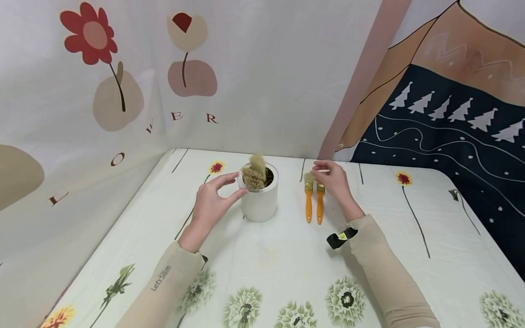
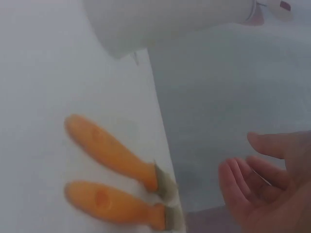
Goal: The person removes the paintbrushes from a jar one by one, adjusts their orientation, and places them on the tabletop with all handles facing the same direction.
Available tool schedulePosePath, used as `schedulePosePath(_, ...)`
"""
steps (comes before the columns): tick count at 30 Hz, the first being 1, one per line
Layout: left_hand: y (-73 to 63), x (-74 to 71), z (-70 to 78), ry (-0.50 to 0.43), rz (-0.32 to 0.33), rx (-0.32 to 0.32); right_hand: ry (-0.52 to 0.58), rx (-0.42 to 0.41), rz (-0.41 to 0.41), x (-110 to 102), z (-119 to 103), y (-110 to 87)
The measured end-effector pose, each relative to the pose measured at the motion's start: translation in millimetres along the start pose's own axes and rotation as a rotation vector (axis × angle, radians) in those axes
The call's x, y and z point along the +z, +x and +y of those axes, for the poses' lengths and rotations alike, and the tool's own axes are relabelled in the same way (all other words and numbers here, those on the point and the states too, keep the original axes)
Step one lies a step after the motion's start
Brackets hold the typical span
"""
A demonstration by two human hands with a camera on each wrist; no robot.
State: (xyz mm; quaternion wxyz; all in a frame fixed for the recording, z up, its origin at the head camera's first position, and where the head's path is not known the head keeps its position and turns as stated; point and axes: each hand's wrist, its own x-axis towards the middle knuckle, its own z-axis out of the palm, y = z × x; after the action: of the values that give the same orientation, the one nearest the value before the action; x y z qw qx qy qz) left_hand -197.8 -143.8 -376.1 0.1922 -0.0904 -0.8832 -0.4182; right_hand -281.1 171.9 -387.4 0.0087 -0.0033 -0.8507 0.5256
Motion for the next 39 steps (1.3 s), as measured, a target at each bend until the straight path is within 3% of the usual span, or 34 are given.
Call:
schedulePosePath(12, 0.2, 1.0, -2.0, -0.001, 0.011, 0.028, 0.113, -0.073, -0.043, 9, -29, -11.8)
schedulePosePath(22, 0.0, 1.6, -2.8, -0.005, 0.003, 0.012, 0.199, -0.164, -0.072, 20, -49, -23.1)
schedulePosePath(39, -0.1, 0.7, -1.0, 0.003, 0.002, 0.015, 0.238, -0.234, -0.118, 35, -67, -33.8)
